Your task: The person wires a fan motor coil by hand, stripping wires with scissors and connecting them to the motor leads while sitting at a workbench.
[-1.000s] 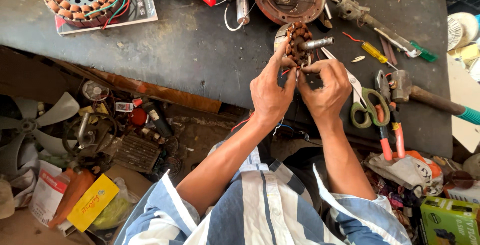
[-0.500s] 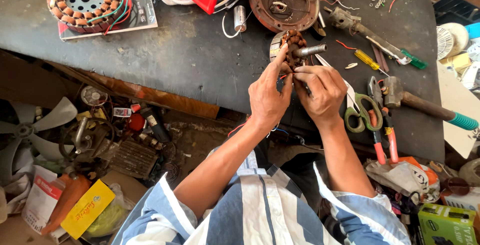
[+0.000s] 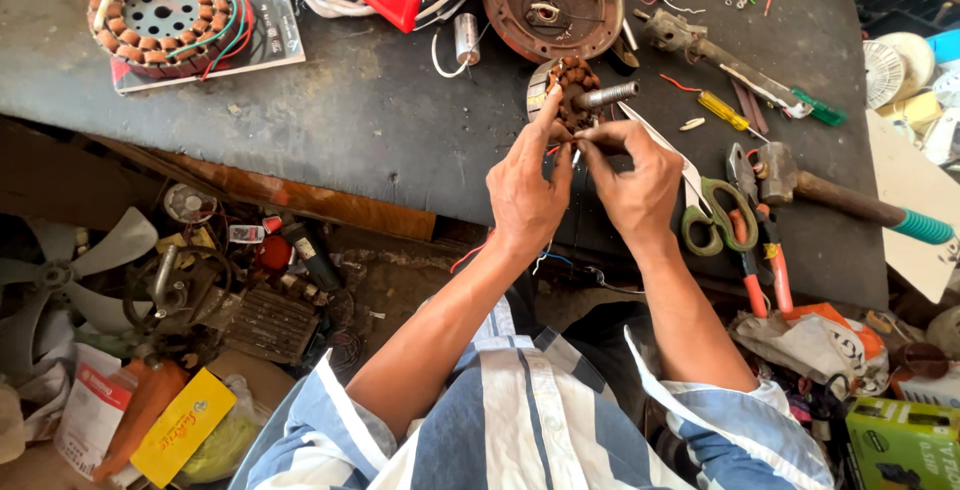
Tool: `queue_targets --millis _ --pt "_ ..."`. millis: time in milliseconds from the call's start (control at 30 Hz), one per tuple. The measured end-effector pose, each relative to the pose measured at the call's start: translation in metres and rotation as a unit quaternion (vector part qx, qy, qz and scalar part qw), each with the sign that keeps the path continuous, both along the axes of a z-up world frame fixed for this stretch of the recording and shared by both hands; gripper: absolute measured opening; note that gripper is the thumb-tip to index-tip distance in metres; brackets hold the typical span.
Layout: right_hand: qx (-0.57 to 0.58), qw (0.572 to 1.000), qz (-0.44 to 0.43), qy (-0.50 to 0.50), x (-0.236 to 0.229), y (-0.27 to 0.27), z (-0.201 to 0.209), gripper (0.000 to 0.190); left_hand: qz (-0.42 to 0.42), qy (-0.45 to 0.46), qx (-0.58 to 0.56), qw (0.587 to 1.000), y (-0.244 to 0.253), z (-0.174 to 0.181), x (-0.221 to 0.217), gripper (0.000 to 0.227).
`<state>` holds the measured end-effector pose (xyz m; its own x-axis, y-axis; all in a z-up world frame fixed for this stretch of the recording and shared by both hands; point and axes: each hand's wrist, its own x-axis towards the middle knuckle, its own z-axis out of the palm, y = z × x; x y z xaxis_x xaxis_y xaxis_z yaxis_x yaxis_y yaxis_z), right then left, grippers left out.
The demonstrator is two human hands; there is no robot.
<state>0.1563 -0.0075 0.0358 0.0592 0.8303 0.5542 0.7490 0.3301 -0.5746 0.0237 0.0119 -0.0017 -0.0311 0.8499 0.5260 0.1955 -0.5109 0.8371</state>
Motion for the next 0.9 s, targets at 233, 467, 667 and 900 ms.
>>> queue_targets --millis 233,467,667,900 --pt "-0.105 0.986 -0.013 0.128 -0.001 0.005 0.007 0.013 -0.001 0.011 0.008 1.0 0.0 0.001 -0.001 0.071" --pt "-0.177 0.97 -0.016 0.163 0.008 0.01 0.013 0.017 -0.008 0.098 0.031 0.995 0.004 0.009 -0.003 0.076" --pt "-0.185 0.964 0.019 0.19 0.022 0.018 0.005 0.018 -0.057 0.133 0.063 0.987 0.023 0.008 -0.005 0.075" --pt "-0.249 0.907 0.02 0.338 0.028 0.022 -0.001 0.017 -0.131 0.091 0.032 0.987 0.034 0.002 -0.01 0.08"
